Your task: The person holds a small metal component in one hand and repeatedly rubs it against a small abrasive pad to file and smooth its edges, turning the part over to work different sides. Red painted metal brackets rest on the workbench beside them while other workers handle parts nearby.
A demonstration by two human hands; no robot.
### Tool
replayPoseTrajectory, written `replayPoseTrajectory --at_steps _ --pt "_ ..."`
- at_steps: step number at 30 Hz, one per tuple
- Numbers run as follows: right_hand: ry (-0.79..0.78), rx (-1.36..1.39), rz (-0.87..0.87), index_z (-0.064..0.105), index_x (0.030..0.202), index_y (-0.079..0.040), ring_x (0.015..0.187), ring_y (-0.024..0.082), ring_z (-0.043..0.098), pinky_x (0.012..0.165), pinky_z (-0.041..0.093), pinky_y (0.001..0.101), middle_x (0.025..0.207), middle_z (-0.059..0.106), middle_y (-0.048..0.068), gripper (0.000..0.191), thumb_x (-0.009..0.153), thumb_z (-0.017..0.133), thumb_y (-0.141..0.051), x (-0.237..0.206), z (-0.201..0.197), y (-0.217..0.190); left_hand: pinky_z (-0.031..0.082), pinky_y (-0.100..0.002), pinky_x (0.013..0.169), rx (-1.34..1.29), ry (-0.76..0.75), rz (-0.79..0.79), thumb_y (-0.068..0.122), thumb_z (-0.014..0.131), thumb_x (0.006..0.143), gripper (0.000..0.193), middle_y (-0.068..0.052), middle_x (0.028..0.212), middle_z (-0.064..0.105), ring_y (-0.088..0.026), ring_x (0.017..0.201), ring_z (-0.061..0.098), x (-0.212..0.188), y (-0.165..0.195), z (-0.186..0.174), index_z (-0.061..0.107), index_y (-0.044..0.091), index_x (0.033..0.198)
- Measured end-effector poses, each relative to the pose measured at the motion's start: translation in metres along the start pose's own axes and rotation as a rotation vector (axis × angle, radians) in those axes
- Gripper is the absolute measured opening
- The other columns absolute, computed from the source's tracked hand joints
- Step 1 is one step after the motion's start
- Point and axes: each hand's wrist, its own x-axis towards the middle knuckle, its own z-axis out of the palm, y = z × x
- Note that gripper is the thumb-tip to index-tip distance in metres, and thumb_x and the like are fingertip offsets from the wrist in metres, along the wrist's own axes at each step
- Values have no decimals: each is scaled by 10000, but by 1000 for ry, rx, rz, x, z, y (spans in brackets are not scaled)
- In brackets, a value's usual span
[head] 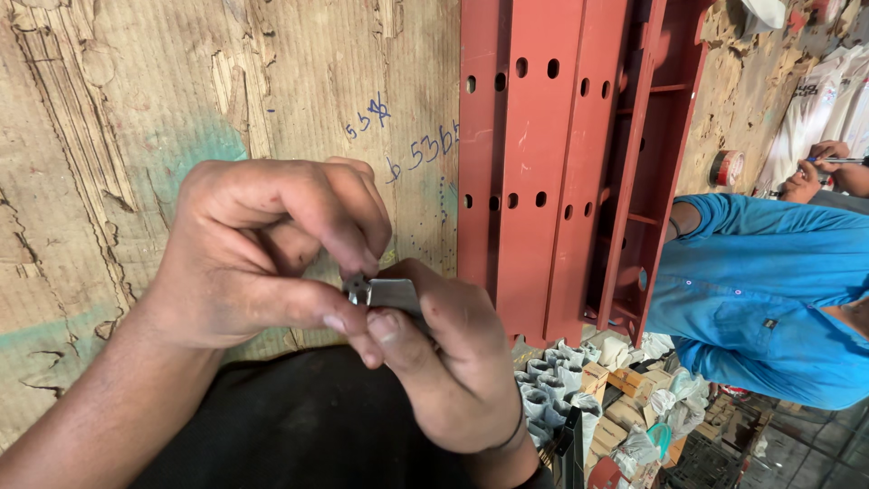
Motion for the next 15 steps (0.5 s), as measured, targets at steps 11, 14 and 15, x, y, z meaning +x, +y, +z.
replayPoseTrajectory --at_steps 11,14,15 --pt "200 -258 -158 607 963 9 685 167 663 642 527 289 861 685 88 149 1023 537 -108 -2 11 -12 564 -270 762 -83 -59 27 133 942 849 271 -72 1006 726 -128 855 671 2 -7 -9 733 82 1013" --pt "194 -390 -292 579 1056 -6 749 202 714 672 561 286 946 698 101 102 1094 550 -96 1 12 -15 552 -261 751 -46 -67 21 134 948 834 277 -85 1008 735 -118 830 671 2 -5 -8 726 95 995" --pt "194 -427 -318 574 1073 -8 759 211 723 675 568 288 967 701 105 88 1104 555 -88 2 13 -16 546 -255 747 -43 -75 20 135 943 833 274 -86 1003 742 -116 824 673 2 -5 -8 730 92 1000"
